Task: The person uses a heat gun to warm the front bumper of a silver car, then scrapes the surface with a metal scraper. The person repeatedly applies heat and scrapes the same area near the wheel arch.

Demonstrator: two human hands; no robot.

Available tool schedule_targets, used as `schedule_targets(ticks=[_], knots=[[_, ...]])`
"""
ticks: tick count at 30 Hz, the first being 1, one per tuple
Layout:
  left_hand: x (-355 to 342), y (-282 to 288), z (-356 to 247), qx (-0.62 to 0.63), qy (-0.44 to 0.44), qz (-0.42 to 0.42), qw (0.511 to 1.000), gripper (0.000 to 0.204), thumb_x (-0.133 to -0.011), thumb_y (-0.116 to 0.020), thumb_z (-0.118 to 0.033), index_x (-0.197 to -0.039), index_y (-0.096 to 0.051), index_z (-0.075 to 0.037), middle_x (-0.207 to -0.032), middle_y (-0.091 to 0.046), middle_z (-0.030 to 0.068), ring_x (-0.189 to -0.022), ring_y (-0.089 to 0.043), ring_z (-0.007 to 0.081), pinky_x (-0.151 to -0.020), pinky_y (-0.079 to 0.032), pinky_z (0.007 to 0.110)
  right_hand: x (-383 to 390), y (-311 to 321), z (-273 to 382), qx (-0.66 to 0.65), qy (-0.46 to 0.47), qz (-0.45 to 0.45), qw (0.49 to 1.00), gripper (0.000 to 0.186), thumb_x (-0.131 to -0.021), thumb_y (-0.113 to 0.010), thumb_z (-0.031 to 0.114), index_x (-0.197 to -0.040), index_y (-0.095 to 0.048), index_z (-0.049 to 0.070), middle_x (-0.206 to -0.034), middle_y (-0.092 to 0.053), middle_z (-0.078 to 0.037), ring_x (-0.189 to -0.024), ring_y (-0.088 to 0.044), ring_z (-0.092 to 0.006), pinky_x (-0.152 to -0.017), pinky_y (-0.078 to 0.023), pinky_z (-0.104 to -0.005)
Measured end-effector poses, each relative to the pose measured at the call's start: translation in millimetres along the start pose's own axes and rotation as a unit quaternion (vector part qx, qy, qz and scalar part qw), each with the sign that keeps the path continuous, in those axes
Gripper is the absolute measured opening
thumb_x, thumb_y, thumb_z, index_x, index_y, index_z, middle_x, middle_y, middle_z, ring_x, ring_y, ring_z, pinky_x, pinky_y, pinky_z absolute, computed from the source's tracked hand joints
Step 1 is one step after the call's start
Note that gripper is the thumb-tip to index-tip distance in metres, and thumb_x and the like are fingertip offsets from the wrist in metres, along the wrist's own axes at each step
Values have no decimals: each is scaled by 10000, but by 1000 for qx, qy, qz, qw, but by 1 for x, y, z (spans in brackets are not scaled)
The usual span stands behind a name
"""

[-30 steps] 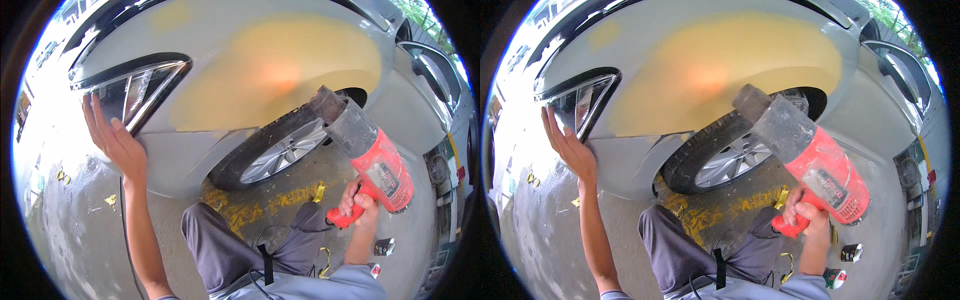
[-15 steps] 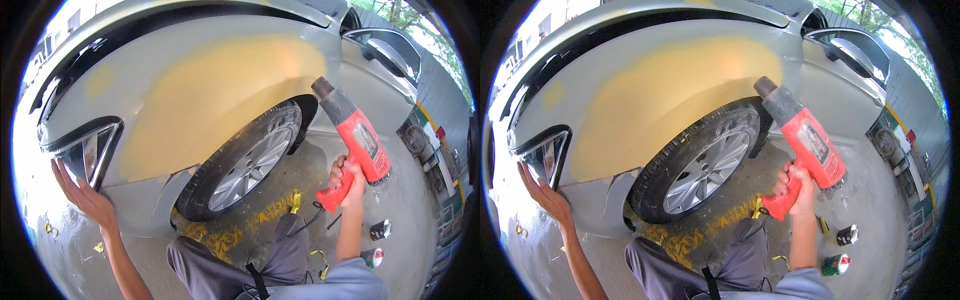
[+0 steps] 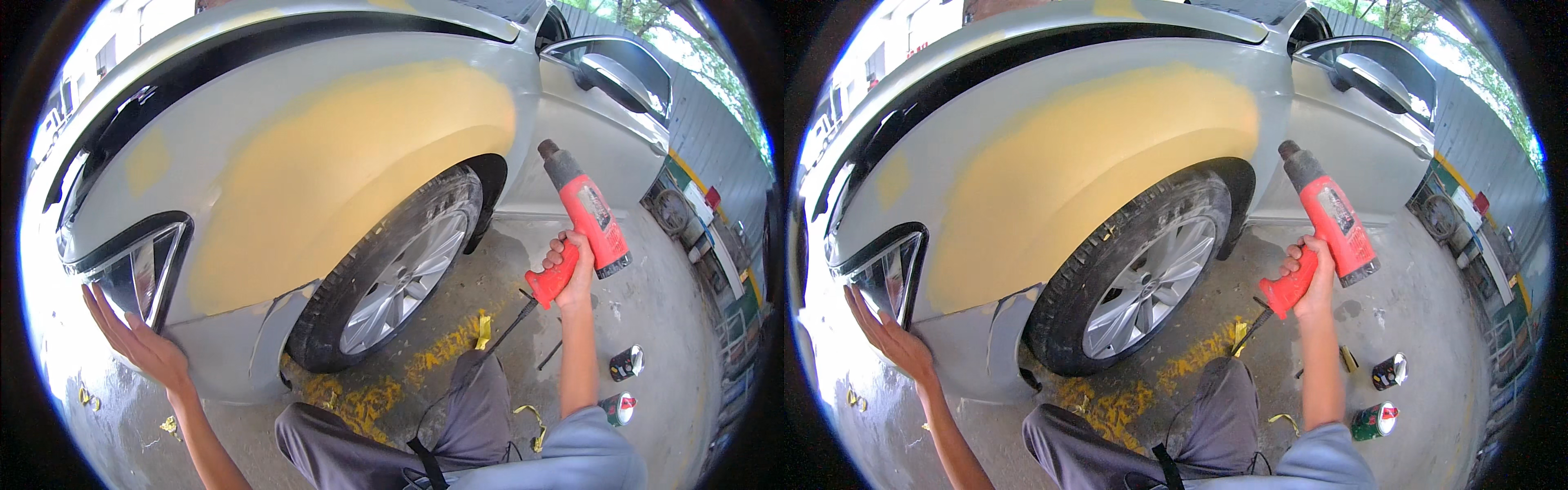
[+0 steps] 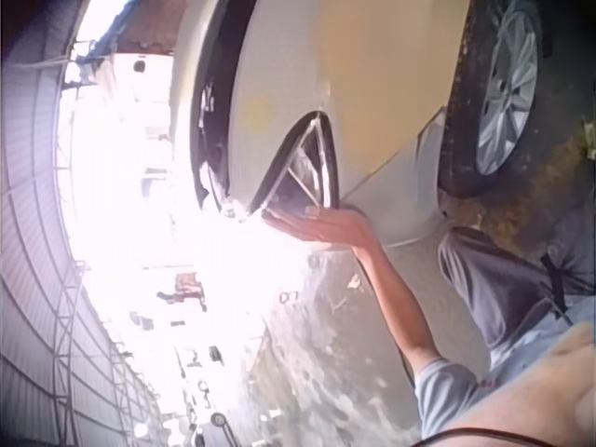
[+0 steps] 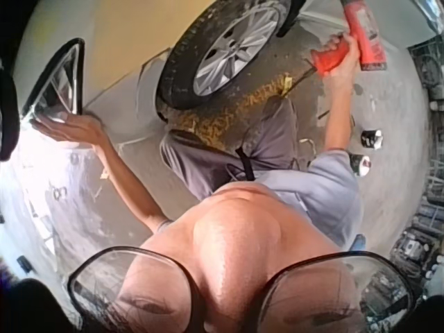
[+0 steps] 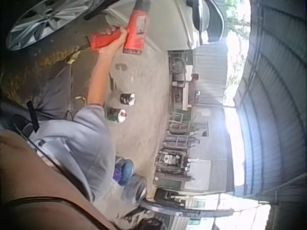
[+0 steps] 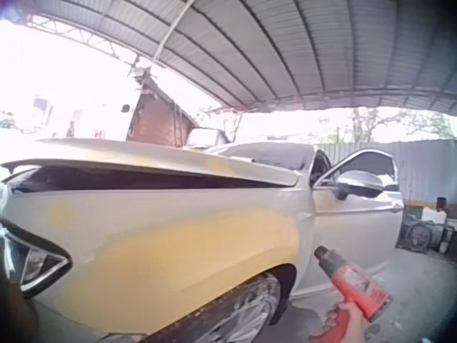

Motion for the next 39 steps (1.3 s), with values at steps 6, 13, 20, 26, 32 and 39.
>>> schedule_targets(ticks=[6,13,20,26,32,39], knots=[[0,-1,1,11,-12,-10,1000,491,-1011,-267,-335,-1407,-389,-71,-1470,-342,155,-1375,-292,331,-1113,-213,497,22,-21,5,36,-3,64,997,217,-788,-613,249,-877,-485,97,-681,-449,5,-500,-399,-89,-494,-355,-243],[-3,1,-4,29,-22,-18,999,452,-990,-316,-242,-1387,-406,-44,-1451,-366,168,-1369,-297,336,-1114,-209,473,68,-50,8,126,17,176,976,210,-796,-589,216,-899,-490,62,-676,-463,-38,-456,-403,-115,-432,-373,-265],[2,-4,5,39,-21,-30,999,467,-968,-298,-252,-1381,-432,-79,-1454,-381,124,-1376,-295,304,-1125,-196,451,124,-81,-9,197,6,320,927,202,-760,-598,133,-874,-483,12,-665,-479,-79,-471,-484,-142,-468,-445,-299],[4,-9,17,60,-20,-53,997,502,-983,-250,-351,-1362,-472,-108,-1431,-417,116,-1368,-318,300,-1118,-212,450,154,-90,-36,370,-16,381,847,256,-753,-642,157,-914,-504,12,-698,-522,-104,-497,-529,-159,-492,-469,-316],[3,-7,16,93,-5,-33,995,589,-996,-165,-444,-1365,-464,-96,-1440,-399,113,-1373,-303,290,-1126,-203,445,168,-74,-33,449,-17,369,814,250,-754,-640,132,-935,-516,13,-702,-531,-97,-522,-536,-152,-506,-468,-306],[2,-2,14,84,23,-2,996,680,-979,-137,-528,-1372,-451,-70,-1452,-377,126,-1378,-290,294,-1131,-198,467,176,-75,-25,325,15,304,895,249,-755,-638,104,-960,-530,14,-706,-541,-89,-551,-545,-144,-522,-466,-293]])
Point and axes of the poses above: each hand's wrist, its own x-axis away from the middle knuckle, its own y-axis out of the back of the hand, z = x × y, the point moved 1 cm from there along -x, towards the middle knuckle
